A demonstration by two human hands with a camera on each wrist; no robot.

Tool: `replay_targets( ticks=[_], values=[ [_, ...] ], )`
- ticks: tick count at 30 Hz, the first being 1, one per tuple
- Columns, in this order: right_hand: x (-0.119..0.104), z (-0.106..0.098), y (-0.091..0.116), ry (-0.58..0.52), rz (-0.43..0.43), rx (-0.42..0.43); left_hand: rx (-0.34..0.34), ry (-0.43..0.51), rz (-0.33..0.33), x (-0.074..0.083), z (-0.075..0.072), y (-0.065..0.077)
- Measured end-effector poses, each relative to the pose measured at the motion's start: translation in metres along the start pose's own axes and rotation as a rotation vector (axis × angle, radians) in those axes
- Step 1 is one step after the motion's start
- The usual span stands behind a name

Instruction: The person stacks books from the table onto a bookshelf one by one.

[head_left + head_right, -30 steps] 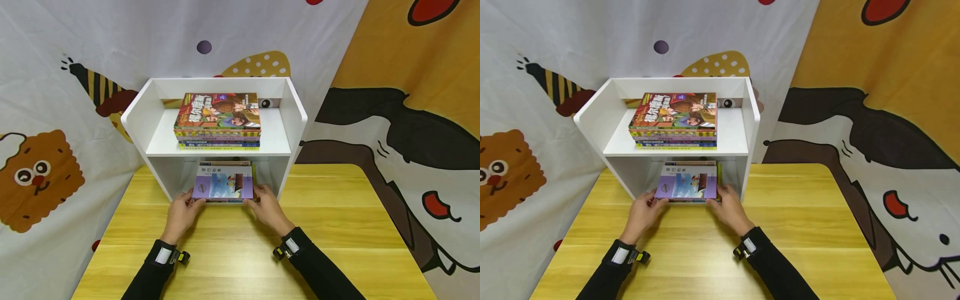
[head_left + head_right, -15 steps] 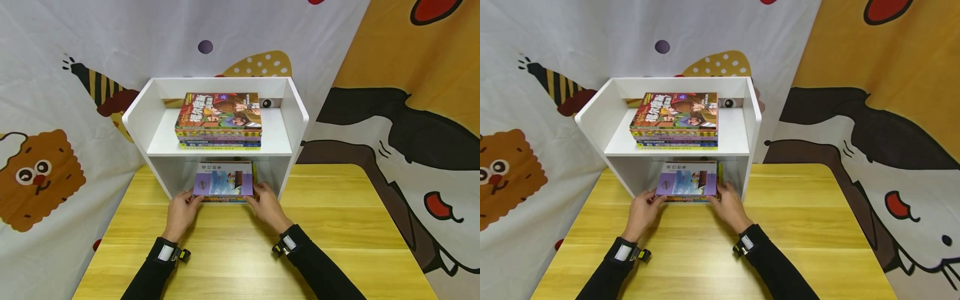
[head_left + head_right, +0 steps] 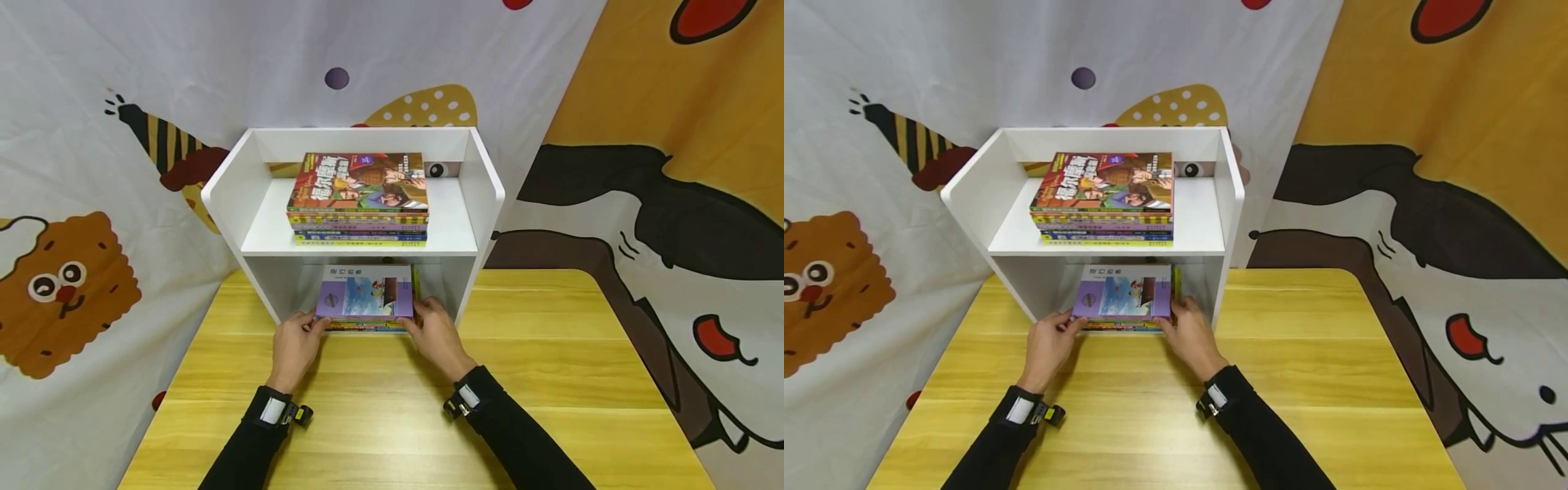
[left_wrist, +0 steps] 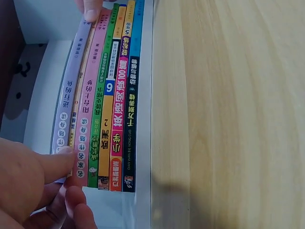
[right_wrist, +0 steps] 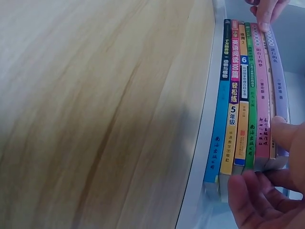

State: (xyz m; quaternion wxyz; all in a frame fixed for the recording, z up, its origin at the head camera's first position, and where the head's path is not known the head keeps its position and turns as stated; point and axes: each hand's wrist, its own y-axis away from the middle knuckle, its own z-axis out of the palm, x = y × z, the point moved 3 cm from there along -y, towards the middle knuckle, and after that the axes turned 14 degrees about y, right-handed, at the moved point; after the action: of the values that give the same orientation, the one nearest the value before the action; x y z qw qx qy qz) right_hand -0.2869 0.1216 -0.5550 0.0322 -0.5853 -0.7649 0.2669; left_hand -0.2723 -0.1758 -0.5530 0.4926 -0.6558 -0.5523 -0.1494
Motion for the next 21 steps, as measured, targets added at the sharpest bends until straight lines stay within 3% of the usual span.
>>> replay_targets(
  ticks=[14, 21],
  values=[
    [-0.0019, -0.0005, -0.0013, 0.019, -0.001, 0.051, 0.028, -0.042, -0.007, -0.0007, -0.001, -0.0004],
    [-0.0051, 0.001, -0.0002, 0.124, -0.056, 0.065, 0.023, -0.017, 0.01, -0.0007, 0.001, 0.0002]
  ],
)
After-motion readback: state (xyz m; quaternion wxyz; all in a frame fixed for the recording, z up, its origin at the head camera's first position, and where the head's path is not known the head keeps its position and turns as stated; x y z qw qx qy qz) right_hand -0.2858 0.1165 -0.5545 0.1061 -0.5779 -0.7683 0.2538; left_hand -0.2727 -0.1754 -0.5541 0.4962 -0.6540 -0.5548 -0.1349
